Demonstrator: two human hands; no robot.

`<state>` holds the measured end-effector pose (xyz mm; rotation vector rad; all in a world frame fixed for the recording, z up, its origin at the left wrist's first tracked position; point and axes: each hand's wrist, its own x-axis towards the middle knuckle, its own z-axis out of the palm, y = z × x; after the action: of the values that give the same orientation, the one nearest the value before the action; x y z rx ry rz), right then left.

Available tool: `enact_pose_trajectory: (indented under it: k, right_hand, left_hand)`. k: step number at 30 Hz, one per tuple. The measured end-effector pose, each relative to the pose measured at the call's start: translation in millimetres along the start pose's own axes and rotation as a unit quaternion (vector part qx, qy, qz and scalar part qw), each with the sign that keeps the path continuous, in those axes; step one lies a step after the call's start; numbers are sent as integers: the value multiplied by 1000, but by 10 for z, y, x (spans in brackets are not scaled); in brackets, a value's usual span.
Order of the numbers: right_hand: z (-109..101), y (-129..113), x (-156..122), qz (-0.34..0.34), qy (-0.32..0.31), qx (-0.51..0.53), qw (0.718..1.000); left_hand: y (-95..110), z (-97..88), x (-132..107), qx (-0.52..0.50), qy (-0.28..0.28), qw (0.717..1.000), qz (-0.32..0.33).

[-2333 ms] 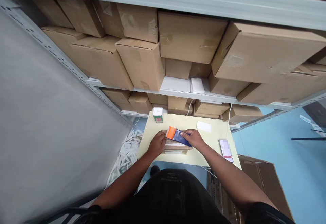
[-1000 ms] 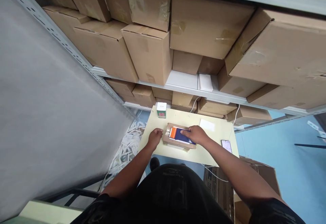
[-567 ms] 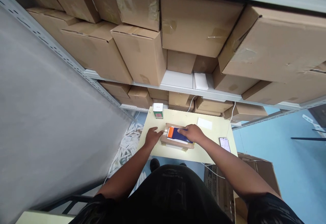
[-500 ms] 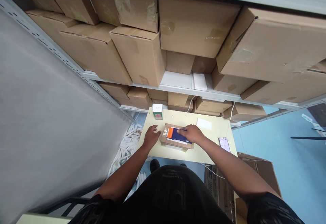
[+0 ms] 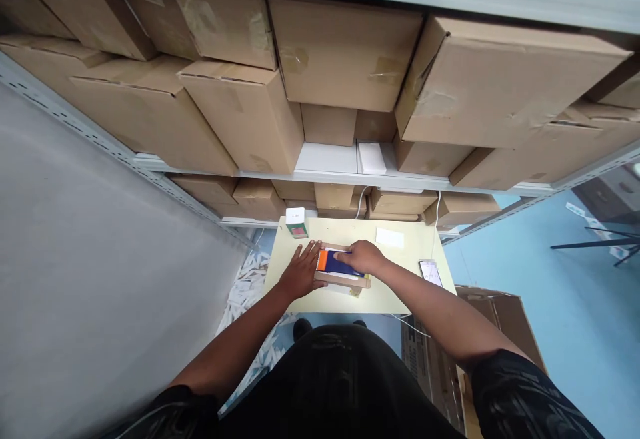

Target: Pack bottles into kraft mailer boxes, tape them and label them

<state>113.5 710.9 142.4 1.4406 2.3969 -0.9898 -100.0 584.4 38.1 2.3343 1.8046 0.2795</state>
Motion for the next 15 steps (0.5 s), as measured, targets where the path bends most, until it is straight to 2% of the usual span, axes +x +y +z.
enact_pose_trajectory:
  k: [4,7,15]
  right_hand:
    - [-72,71,-58,20,6,28,999]
    - [-163,260,-139,37,13,59,997]
    - [-447,1206,-540,79,21,88,993]
  left_hand:
    - [1,10,-27,9,8,1000,0]
    - [0,-6,-14,9,5,1000,2]
    - [-1,-16,3,27,-9,1000,-4]
